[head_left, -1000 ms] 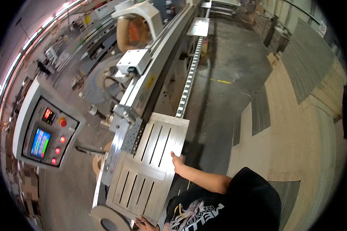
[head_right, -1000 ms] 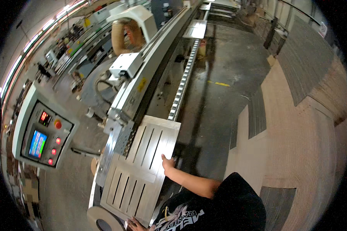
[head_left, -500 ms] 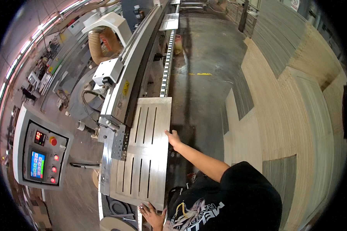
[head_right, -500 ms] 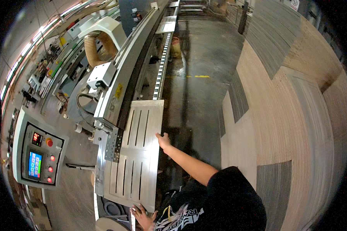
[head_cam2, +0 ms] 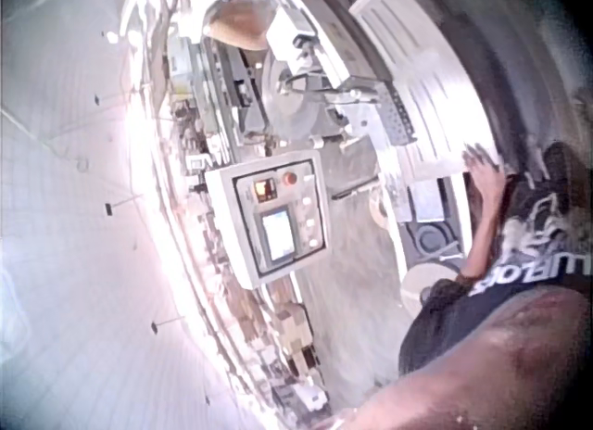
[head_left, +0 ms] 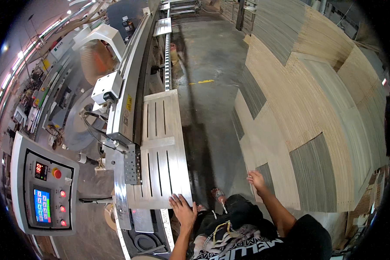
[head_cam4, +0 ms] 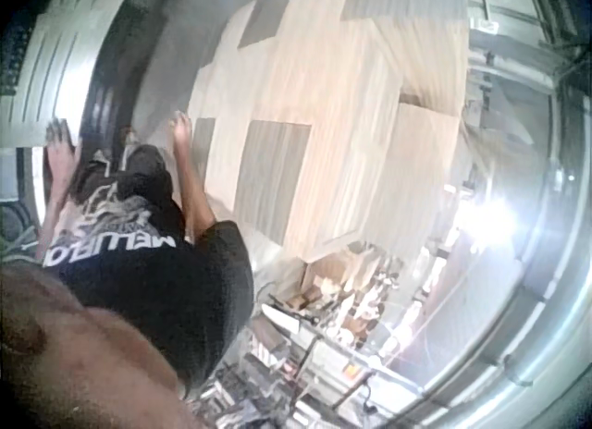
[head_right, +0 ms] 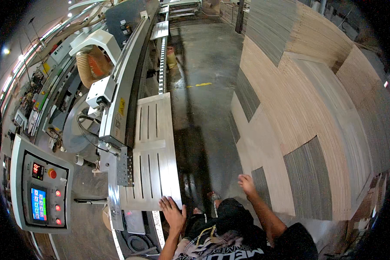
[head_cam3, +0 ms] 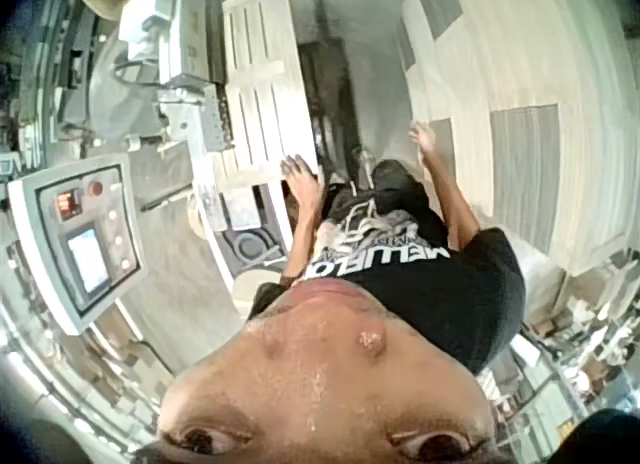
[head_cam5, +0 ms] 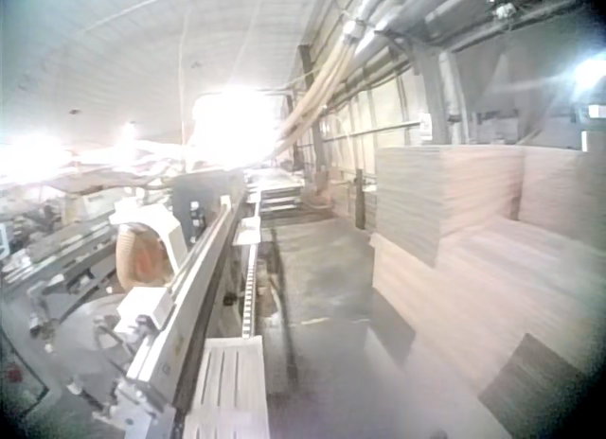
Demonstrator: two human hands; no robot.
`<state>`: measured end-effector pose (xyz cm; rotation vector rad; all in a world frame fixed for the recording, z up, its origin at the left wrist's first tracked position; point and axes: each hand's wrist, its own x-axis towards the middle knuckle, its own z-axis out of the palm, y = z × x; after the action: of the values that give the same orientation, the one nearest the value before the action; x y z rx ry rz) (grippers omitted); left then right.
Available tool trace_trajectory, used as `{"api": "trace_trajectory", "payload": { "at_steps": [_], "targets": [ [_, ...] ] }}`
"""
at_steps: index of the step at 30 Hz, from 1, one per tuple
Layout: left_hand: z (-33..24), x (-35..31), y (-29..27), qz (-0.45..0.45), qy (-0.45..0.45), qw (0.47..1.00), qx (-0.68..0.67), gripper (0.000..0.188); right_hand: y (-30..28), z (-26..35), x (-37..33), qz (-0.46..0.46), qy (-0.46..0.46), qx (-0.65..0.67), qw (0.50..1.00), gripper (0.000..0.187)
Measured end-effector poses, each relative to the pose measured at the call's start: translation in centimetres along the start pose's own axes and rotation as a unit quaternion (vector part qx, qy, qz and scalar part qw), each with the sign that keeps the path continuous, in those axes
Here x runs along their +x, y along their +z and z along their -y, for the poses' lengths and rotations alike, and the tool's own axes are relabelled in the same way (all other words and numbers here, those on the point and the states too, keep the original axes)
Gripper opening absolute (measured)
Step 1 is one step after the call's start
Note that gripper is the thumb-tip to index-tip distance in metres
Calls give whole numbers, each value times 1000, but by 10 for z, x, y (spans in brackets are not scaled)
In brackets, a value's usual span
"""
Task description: The person repeatedly picks up wooden panels from a stack and feeds them one by one into a machine conveyor by hand.
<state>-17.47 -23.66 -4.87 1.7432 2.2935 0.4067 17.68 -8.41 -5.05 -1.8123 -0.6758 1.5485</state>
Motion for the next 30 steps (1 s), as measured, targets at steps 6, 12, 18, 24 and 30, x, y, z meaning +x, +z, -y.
{"api": "trace_trajectory", "payload": {
  "at_steps": [6, 12, 18, 24, 30],
  "targets": [
    [-1, 55, 11, -56, 96, 993, -46, 73, -31, 57, -154, -26, -173, -252, 952, 39],
    [-4, 102, 11, -104, 112, 987, -48, 67, -52, 141, -298, -165, -434, -372, 804, 34],
    [-10, 122, 19, -149, 48, 986, -53, 53, -201, 174, -396, -427, -455, -451, 638, 40],
    [-67, 57, 5, -147, -17, 982, -114, 49, -375, 166, -359, -419, -353, -310, 777, 52],
    [-130, -53, 22, -56, -43, 973, -222, 44, -447, 156, -316, -260, -507, -413, 710, 61]
  ]
}}
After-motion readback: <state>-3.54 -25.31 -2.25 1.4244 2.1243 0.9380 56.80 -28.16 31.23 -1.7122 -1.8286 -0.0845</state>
